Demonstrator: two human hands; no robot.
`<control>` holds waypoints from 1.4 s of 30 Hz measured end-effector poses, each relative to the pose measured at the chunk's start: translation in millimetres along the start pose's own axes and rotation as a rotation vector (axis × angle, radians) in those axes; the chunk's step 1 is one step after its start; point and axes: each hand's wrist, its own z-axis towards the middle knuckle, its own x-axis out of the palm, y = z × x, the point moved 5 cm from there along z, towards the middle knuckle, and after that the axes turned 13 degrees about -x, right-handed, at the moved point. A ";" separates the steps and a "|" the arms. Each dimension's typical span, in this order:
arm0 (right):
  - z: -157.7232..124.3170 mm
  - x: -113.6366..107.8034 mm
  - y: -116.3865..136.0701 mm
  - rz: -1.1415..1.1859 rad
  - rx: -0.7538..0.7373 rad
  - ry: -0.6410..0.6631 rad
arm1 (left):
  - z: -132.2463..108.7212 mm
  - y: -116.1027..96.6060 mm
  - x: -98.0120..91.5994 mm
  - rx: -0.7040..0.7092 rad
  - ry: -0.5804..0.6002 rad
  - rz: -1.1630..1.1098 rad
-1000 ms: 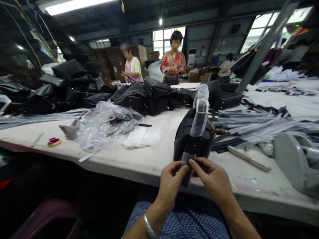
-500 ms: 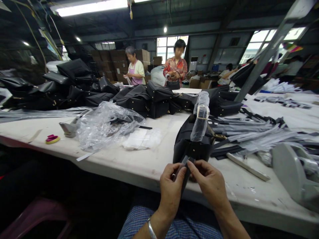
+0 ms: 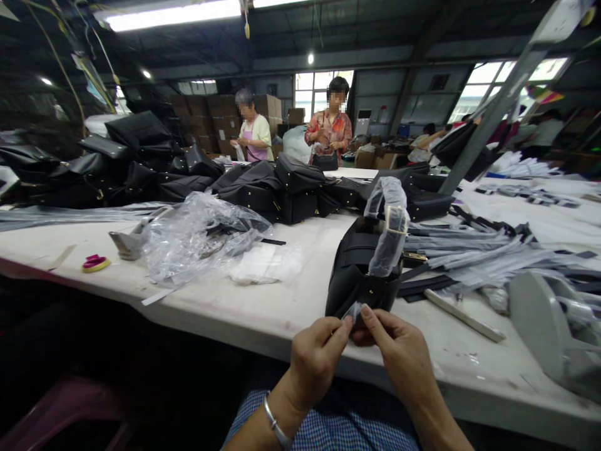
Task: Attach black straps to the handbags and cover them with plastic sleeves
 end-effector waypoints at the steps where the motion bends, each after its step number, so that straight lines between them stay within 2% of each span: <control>1: -0.8 0.9 2.8 -0.030 -0.015 0.012 | 1.1 -0.1 -0.9 0.014 0.029 0.039; 6: -3.6 2.0 10.6 -0.213 -0.081 0.020 | -1.2 2.6 -1.5 0.064 0.099 0.058; 10: -1.3 0.2 5.3 -0.124 -0.036 0.081 | -13.9 6.5 -1.6 0.090 0.166 -0.002; 12: 1.1 -2.0 1.8 -0.062 -0.004 0.093 | -16.7 6.9 -7.9 0.033 0.186 -0.095; 14: 3.4 -3.3 -1.4 -0.007 0.023 0.101 | -13.0 9.2 -19.5 -0.134 0.124 -0.213; 16: 5.3 -3.3 -3.7 0.025 0.028 0.112 | -6.0 14.5 -27.5 -0.391 0.059 -0.313; 17: 6.1 -3.1 -4.5 0.033 0.021 0.119 | -2.6 16.9 -27.5 -0.519 0.060 -0.365; 19: 7.8 -3.3 -5.1 0.022 -0.017 0.128 | 3.4 17.9 -17.5 -0.715 0.168 -0.491; 22: 10.4 -5.2 -2.9 -0.073 -0.145 0.138 | 8.2 13.4 5.0 -0.866 0.323 -0.727; 26: 8.2 -8.7 4.6 -0.241 -0.321 0.096 | 3.3 8.4 28.5 -1.052 0.353 -1.003; 30: 2.0 -18.4 10.7 -0.307 -0.414 0.113 | -6.3 8.0 37.3 -1.151 0.354 -0.956; 32: 3.0 -44.7 9.0 -0.397 -0.439 0.029 | -8.4 14.1 35.8 -1.144 0.303 -0.861; 33: 3.9 -66.9 6.5 -0.460 -0.434 -0.062 | -9.1 18.3 34.5 -1.132 0.273 -0.818; 36: 2.1 -159.9 -6.1 -0.652 -0.347 -0.409 | -11.2 32.2 31.4 -1.081 0.195 -0.733; 39: -5.0 -259.2 -23.2 -0.802 -0.198 -0.692 | -14.8 43.7 30.1 -1.034 0.168 -0.658; 40: -6.8 -286.6 -30.4 -0.826 -0.134 -0.740 | -16.0 46.6 30.0 -1.022 0.166 -0.627; 42: -8.6 -327.7 -47.2 -0.826 -0.001 -0.753 | -18.2 51.1 30.2 -1.014 0.168 -0.568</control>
